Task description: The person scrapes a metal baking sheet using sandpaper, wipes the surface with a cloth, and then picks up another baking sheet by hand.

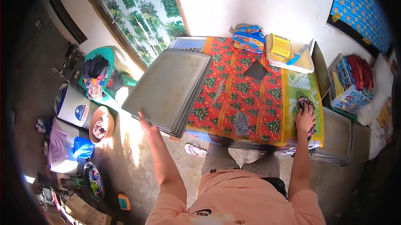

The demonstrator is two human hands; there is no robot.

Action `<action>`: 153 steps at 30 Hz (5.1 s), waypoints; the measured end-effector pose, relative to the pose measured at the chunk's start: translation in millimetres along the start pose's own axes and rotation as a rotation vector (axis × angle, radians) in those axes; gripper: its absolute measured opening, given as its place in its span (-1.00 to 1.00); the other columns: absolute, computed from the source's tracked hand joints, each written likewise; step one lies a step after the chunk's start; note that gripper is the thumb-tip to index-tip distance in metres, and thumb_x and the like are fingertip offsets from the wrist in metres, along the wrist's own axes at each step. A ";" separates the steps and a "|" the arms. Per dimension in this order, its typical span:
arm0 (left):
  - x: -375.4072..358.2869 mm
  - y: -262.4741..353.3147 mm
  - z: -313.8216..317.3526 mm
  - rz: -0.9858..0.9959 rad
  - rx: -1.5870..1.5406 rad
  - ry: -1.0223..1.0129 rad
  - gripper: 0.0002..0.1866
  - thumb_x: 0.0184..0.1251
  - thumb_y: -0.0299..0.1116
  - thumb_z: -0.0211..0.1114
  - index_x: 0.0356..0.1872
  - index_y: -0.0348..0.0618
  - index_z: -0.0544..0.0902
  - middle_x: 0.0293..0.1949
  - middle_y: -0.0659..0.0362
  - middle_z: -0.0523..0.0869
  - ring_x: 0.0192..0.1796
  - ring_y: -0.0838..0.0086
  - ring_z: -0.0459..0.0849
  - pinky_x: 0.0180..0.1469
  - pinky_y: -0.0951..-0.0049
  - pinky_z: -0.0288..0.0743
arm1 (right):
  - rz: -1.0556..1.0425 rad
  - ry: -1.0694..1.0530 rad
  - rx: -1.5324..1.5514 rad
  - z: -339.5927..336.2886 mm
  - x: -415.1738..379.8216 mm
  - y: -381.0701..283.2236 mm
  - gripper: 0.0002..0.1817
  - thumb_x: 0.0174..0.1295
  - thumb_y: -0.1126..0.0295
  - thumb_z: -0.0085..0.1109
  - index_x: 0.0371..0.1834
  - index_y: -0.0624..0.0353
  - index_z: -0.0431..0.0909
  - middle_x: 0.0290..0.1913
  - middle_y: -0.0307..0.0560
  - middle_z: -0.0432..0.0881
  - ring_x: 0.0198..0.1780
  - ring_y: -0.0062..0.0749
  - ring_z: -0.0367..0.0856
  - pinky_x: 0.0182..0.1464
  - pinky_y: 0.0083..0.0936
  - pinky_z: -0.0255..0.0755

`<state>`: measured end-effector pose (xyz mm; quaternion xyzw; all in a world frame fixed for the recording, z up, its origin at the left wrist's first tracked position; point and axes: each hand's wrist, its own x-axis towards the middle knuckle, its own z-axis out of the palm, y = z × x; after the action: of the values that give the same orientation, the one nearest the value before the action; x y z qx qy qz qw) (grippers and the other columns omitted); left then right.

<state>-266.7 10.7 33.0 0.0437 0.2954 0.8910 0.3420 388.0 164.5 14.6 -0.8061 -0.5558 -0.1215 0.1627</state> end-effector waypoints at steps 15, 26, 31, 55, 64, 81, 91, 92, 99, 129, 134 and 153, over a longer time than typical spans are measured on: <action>10.6 39.3 -20.5 0.396 1.734 0.738 -0.27 0.33 -0.20 0.24 0.45 -0.24 0.18 0.10 -0.19 0.44 -0.04 -0.08 0.59 0.02 0.10 0.49 | -0.030 0.054 -0.008 11.5 1.3 5.3 -0.55 0.31 0.18 0.10 0.30 -0.27 0.47 0.29 -0.27 0.49 0.23 -0.12 0.44 0.09 0.06 0.36; -147.9 -105.8 84.1 0.999 1.785 -0.482 -0.66 0.31 -0.24 0.26 0.04 -0.13 0.65 0.06 0.14 0.66 0.30 0.19 0.46 0.47 -0.18 -0.09 | -0.436 0.158 0.477 -84.3 -33.2 -97.1 -0.56 0.16 0.45 0.13 0.12 -0.22 0.57 0.12 -0.15 0.58 -0.01 0.00 0.54 -0.05 -0.05 0.44; -181.3 -180.2 73.4 0.812 1.804 -0.998 -0.49 0.29 -0.19 0.27 0.24 -0.11 0.49 0.25 0.07 0.53 0.41 0.08 0.33 0.48 -0.19 -0.12 | -0.699 0.009 0.545 -40.8 -108.7 -183.8 -0.67 0.23 0.24 0.12 0.07 -0.24 0.62 0.20 -0.30 0.57 0.25 -0.24 0.42 0.28 0.02 0.15; -196.4 -205.9 93.2 0.541 1.495 -0.835 -0.74 0.21 -0.50 0.24 -0.07 -0.22 0.66 -0.04 0.03 0.69 0.17 0.06 0.57 0.49 -0.16 -0.19 | 0.818 -0.230 -0.170 -44.1 15.3 120.7 -0.63 0.33 0.25 -0.03 0.19 -0.19 0.54 0.25 -0.16 0.49 0.19 -0.11 0.46 0.08 0.03 0.35; -257.9 -251.4 177.8 0.644 1.340 -1.294 -0.72 0.23 -0.48 0.30 -0.01 -0.20 0.67 0.03 0.05 0.69 0.33 0.03 0.42 0.39 0.00 0.17 | 0.088 -0.009 0.221 -81.8 8.8 26.2 -0.52 0.31 -0.02 0.08 0.29 -0.29 0.46 0.32 -0.14 0.45 0.25 0.00 0.44 0.17 0.14 0.31; -316.1 -301.0 166.4 0.554 1.300 -1.616 -0.59 0.22 -0.50 0.30 0.13 -0.15 0.59 0.13 0.07 0.66 0.36 0.06 0.43 0.40 -0.04 0.15 | 1.303 0.098 0.728 132.8 -84.9 310.1 -0.32 -0.07 0.25 0.46 0.18 0.23 0.46 -0.15 0.10 0.68 -0.25 -0.15 0.73 -0.36 -0.34 0.63; -429.7 -369.5 206.4 0.012 0.779 -2.093 -0.76 0.22 -0.48 0.27 -0.07 -0.19 0.66 -0.18 0.04 0.73 -0.11 0.10 0.65 -0.08 0.17 0.54 | 1.390 0.242 0.699 177.6 -96.0 331.7 -0.49 -0.07 0.46 0.46 0.00 0.34 0.52 -0.32 0.02 0.67 -0.48 -0.28 0.68 -0.53 -0.40 0.57; -434.3 -380.9 199.2 0.006 0.797 -2.093 -0.76 0.27 -0.41 0.24 -0.05 -0.16 0.67 -0.19 0.04 0.73 -0.15 0.06 0.63 -0.13 0.14 0.53 | 1.391 0.209 0.722 179.6 -99.6 336.8 -0.55 -0.04 0.46 0.43 -0.04 0.33 0.54 -0.35 0.01 0.66 -0.47 -0.29 0.68 -0.51 -0.39 0.58; -442.4 -400.5 188.1 -0.202 0.878 -2.180 -0.75 0.31 -0.34 0.20 -0.06 -0.16 0.69 -0.20 -0.01 0.75 -0.14 0.04 0.68 -0.09 0.15 0.54 | 1.383 0.094 1.565 82.0 -94.9 325.9 -0.81 0.12 0.41 0.23 -0.20 0.14 0.51 -0.40 -0.15 0.57 -0.35 -0.34 0.62 -0.38 -0.30 0.59; -417.9 -361.0 185.6 -0.319 0.929 -2.064 -0.74 0.35 -0.30 0.23 -0.02 -0.12 0.69 -0.24 -0.01 0.75 -0.22 0.13 0.73 -0.17 0.29 0.56 | 0.356 0.552 0.506 -102.4 -46.9 236.8 -0.72 0.26 0.48 0.17 -0.55 0.35 0.34 -0.51 0.14 0.41 -0.49 0.06 0.37 -0.40 -0.21 0.28; -404.6 -349.1 186.2 -0.369 1.012 -1.983 -0.74 0.32 -0.30 0.24 -0.03 -0.12 0.69 -0.17 -0.01 0.74 -0.15 0.10 0.72 -0.12 0.25 0.56 | 0.304 0.563 0.460 -114.1 -44.0 235.1 -0.71 0.26 0.48 0.17 -0.56 0.33 0.31 -0.53 0.15 0.37 -0.50 0.09 0.34 -0.42 -0.19 0.26; -391.6 -324.5 182.2 -0.403 0.831 -1.952 -0.74 0.42 -0.34 0.25 0.03 -0.20 0.67 -0.17 0.05 0.77 -0.21 0.47 0.72 -0.13 0.42 0.56 | 0.630 0.796 1.060 -251.0 -76.1 279.7 -0.93 0.15 0.50 0.23 -0.38 0.28 0.64 -0.46 -0.31 0.60 -0.41 -0.66 0.45 -0.35 -0.61 0.31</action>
<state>272.2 44.4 50.7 0.7982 0.1761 0.2288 0.5287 619.1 -92.5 180.6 -0.6357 -0.1807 -0.0673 0.7475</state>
